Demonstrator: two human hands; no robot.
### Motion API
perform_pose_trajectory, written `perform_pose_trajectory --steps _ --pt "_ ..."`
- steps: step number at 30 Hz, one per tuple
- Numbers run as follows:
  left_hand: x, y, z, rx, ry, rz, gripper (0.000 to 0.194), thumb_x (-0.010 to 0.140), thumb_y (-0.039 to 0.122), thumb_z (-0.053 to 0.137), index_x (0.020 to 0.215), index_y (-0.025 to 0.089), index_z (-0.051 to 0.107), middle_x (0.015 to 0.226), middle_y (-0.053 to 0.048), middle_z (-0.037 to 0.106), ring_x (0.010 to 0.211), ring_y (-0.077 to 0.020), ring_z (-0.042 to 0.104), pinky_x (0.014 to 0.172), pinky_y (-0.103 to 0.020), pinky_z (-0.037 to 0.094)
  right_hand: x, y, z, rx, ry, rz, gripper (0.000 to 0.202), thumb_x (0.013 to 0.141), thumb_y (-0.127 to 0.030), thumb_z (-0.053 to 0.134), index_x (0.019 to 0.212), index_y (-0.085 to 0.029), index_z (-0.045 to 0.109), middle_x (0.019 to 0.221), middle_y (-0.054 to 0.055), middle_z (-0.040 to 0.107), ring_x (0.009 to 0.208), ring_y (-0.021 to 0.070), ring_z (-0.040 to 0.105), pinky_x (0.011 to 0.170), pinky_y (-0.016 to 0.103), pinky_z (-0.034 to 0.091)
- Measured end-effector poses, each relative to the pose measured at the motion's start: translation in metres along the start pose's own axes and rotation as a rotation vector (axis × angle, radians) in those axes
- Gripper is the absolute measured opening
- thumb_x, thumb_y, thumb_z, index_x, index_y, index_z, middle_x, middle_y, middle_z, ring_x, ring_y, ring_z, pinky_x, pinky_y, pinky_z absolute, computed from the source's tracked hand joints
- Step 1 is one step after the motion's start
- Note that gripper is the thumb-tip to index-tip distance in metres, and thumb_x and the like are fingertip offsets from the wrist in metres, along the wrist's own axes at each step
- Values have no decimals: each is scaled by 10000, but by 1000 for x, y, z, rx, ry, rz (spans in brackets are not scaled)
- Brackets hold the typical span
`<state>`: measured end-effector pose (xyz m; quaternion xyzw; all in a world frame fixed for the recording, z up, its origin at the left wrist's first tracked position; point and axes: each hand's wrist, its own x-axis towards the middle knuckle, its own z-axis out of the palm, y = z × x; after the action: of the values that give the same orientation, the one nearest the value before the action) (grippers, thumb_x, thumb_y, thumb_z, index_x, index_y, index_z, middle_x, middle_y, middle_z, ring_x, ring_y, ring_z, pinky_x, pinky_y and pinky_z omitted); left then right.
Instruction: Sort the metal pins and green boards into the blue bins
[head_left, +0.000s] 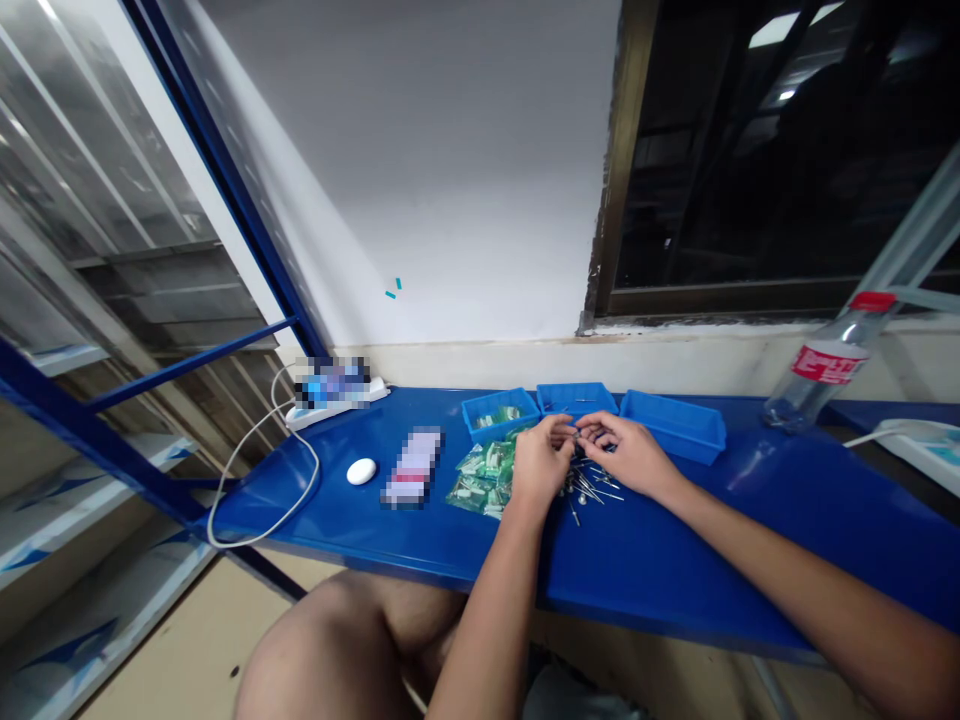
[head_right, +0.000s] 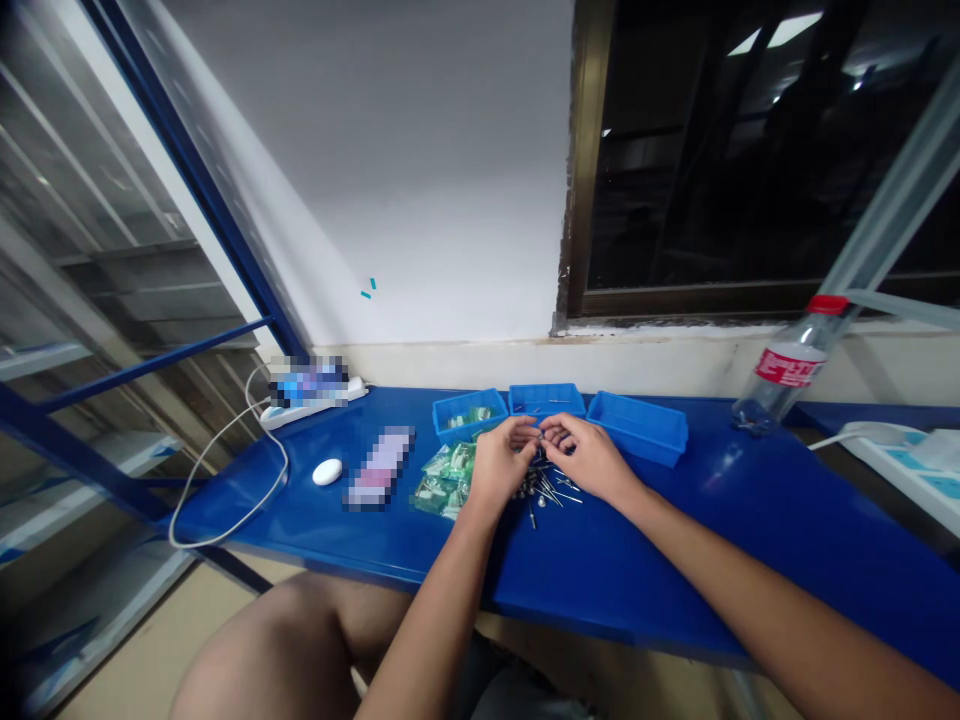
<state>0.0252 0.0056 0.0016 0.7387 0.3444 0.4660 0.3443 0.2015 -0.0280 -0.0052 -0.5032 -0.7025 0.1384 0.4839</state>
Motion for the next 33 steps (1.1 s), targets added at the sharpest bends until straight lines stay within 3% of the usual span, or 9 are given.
perform_pose_trajectory --steps 3,7,10,14,17,23,28,33 --pt "-2 3 -2 84 -20 57 250 934 116 664 1165 192 723 1046 -63 811 925 -186 782 880 -320 640 3 -1 -10 -138 -18 -94 228 943 -266 584 1108 -231 738 949 68 738 746 212 680 672 361 592" --pt "-6 8 -4 396 -99 184 186 994 324 647 1082 209 764 1098 -92 794 1025 -258 742 1000 -422 568 8 10 -36 -417 119 -176 222 988 -263 548 1115 -233 727 1043 103 734 953 289 685 866 441 566" --pt "-9 11 -3 561 -154 226 270 979 431 664 1069 205 779 1102 -115 783 1062 -304 708 1072 -506 490 10 27 -56 -681 174 -150 201 974 -247 547 1070 -207 719 1043 139 744 1033 352 651 929 495 517" --pt "-11 12 -3 673 -224 193 399 920 535 712 1142 210 777 1169 -113 772 1129 -335 663 1094 -545 440 8 43 -68 -827 113 2 188 970 -286 544 978 -207 715 922 106 760 931 327 656 842 446 499" --pt "-10 11 -4 723 -272 165 366 931 504 699 1151 224 782 1191 -94 773 1152 -327 642 1078 -524 443 7 44 -67 -882 72 78 240 990 -327 529 945 -211 734 895 102 770 925 316 658 809 417 473" --pt "-8 9 -4 737 -291 143 238 972 341 644 1127 242 795 1158 -77 789 1105 -290 663 1042 -476 455 7 36 -64 -903 111 4 277 1007 -384 548 989 -204 757 990 117 777 966 339 632 876 453 469" --pt "-6 6 -2 732 -269 170 181 954 260 663 1069 240 801 1077 -70 810 1047 -279 696 1008 -453 467 8 26 -58 -786 157 -100 242 1015 -355 556 968 -208 743 990 115 764 990 332 624 912 473 488" --pt "-5 2 -2 670 -231 165 158 944 175 666 1009 236 797 1018 -57 815 970 -256 732 995 -422 497 7 13 -40 -550 82 -239 180 1024 -308 564 1019 -223 723 994 92 753 1001 305 632 925 462 520"
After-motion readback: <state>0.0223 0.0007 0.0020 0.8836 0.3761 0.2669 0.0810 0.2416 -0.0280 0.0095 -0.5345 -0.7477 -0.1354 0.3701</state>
